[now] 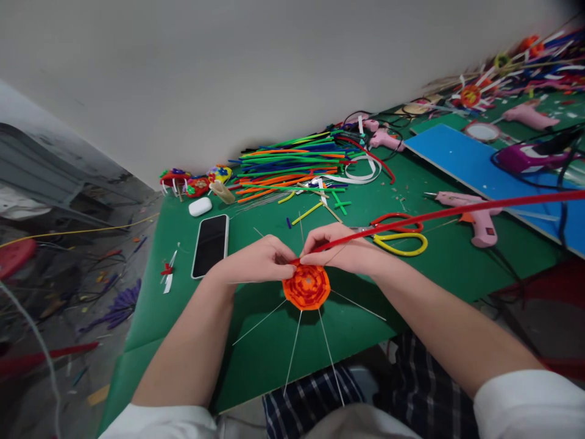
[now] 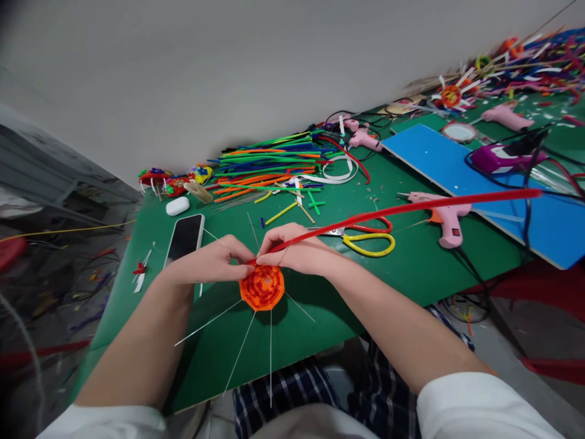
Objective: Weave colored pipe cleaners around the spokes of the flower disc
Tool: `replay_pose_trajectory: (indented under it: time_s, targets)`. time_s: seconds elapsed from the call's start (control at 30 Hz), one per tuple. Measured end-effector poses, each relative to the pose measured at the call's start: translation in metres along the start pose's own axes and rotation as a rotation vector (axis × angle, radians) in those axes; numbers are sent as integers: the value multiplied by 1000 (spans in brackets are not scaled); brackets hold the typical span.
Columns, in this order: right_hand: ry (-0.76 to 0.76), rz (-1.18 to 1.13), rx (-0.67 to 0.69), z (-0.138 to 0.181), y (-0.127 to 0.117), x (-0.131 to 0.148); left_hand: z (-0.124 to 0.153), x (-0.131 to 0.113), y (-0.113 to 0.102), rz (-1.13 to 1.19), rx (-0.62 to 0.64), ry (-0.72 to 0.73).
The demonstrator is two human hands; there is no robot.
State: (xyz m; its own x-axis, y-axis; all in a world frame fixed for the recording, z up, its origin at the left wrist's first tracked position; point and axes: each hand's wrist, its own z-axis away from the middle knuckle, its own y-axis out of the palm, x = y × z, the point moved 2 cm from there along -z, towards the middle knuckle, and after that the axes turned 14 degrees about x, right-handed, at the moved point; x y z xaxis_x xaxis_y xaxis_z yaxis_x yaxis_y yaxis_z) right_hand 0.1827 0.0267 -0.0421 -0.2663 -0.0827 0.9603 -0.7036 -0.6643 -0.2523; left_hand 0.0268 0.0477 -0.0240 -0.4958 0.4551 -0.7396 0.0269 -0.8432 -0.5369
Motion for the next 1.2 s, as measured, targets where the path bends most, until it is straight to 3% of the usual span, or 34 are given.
replay_pose_trajectory:
  time_s: [0.23, 0.47, 0.67, 1.2]
  targets:
    - [-9, 10, 16, -1, 2, -3, -2, 3, 1, 17, 21, -42]
    - [-5, -84, 53, 0, 2, -3, 0, 5, 4, 87, 166, -70]
    - [-17, -134, 53, 2, -1, -1, -6, 5, 6, 62, 118, 4]
    - [-49, -224, 51, 3, -4, 0, -6, 3, 5, 138, 78, 43]
